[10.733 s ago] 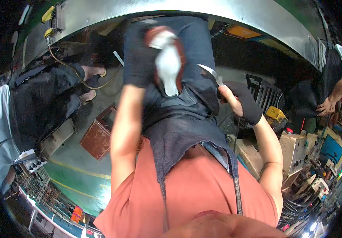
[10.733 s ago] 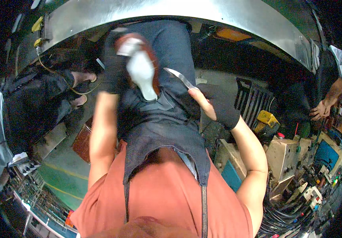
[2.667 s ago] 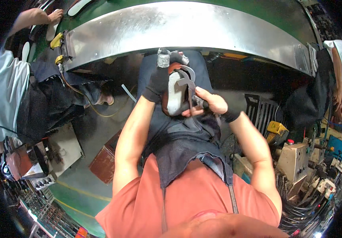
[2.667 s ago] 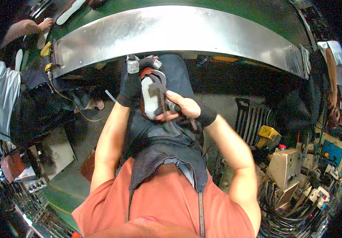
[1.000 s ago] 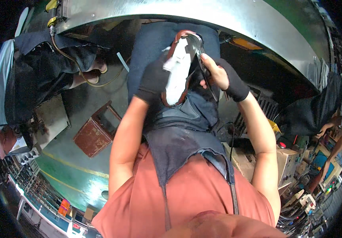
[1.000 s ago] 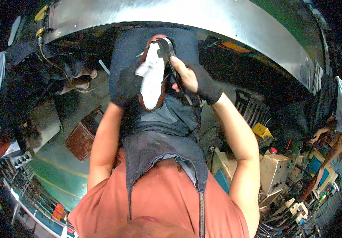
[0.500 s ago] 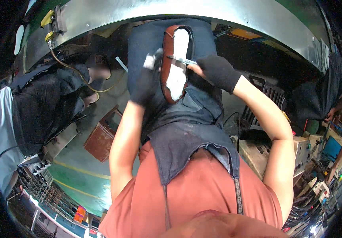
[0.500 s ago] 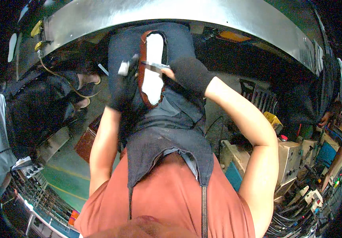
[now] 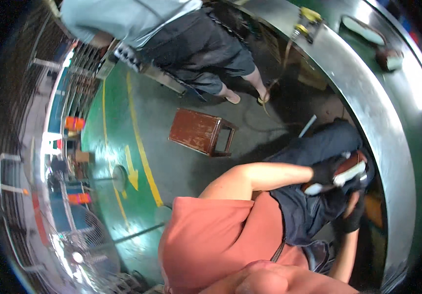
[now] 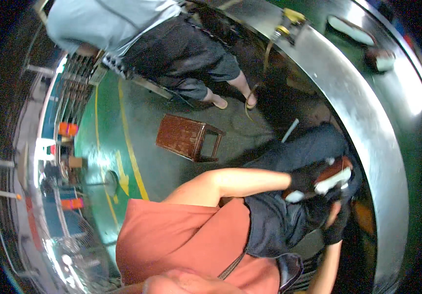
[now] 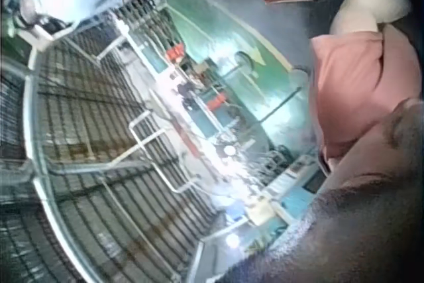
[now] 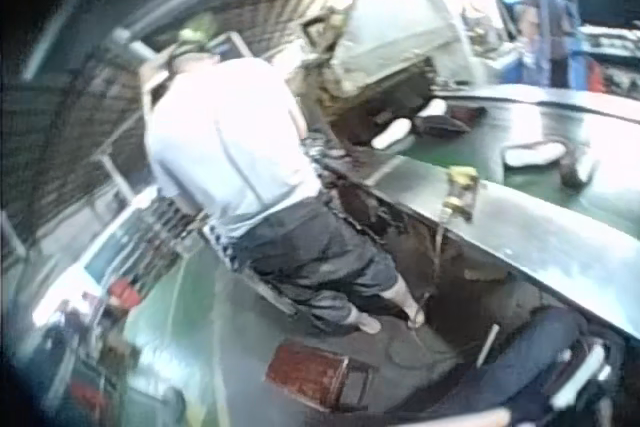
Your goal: The person uses a hammer to repeatedly tap the sole of a brown shoe held on their lap. They periodically place the shoe on a nearby conveyor belt and retrieve it to continue hammering the sole area.
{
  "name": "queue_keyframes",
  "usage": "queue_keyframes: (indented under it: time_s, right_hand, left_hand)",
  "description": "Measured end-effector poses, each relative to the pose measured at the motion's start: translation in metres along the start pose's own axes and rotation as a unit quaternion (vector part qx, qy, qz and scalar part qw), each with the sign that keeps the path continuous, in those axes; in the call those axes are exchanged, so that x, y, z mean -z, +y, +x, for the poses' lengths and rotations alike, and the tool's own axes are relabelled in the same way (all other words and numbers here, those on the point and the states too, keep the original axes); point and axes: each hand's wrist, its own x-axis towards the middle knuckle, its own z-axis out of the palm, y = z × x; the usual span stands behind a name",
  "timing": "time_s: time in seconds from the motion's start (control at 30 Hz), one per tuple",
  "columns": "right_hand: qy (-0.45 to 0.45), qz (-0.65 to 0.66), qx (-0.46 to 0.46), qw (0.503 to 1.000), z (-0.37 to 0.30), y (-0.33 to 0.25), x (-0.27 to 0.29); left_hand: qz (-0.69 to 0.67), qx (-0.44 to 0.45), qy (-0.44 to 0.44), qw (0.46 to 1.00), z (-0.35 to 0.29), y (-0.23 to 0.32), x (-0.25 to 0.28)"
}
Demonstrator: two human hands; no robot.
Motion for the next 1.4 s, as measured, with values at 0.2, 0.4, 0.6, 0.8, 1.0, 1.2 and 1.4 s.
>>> queue_keyframes:
  time_s: [0.2,0.4,0.6,0.8,1.0,1.2,1.4]
  right_hand:
    - [-0.144,0.064,-0.283,0.946,-0.072,0.042,-0.025]
    - [-0.204,-0.003,-0.291,0.935,-0.033,-0.022,0.004]
    - [-0.178,-0.046,-0.145,0.972,0.019,-0.123,0.020]
    - [-0.122,-0.019,-0.190,0.974,-0.029,-0.038,-0.020]
    - [-0.131,-0.114,-0.183,0.968,-0.028,-0.096,-0.012]
    - [-0.159,-0.109,-0.164,0.968,-0.021,-0.031,-0.009]
    - [-0.079,-0.013,-0.300,0.951,-0.090,-0.041,0.034]
  left_hand:
    - [-0.196,0.346,-0.122,0.909,-0.098,-0.072,0.016]
    - [0.001,0.109,-0.004,0.994,-0.062,-0.055,0.001]
    - [0.112,0.184,-0.030,0.976,-0.062,-0.054,0.014]
    - [-0.366,0.481,-0.086,0.792,-0.068,-0.014,0.047]
    - [0.213,0.161,-0.159,0.950,-0.093,-0.062,0.010]
    - [0.087,0.156,-0.194,0.965,-0.060,-0.031,0.023]
    - [0.124,0.134,-0.256,0.949,0.017,0.085,0.157]
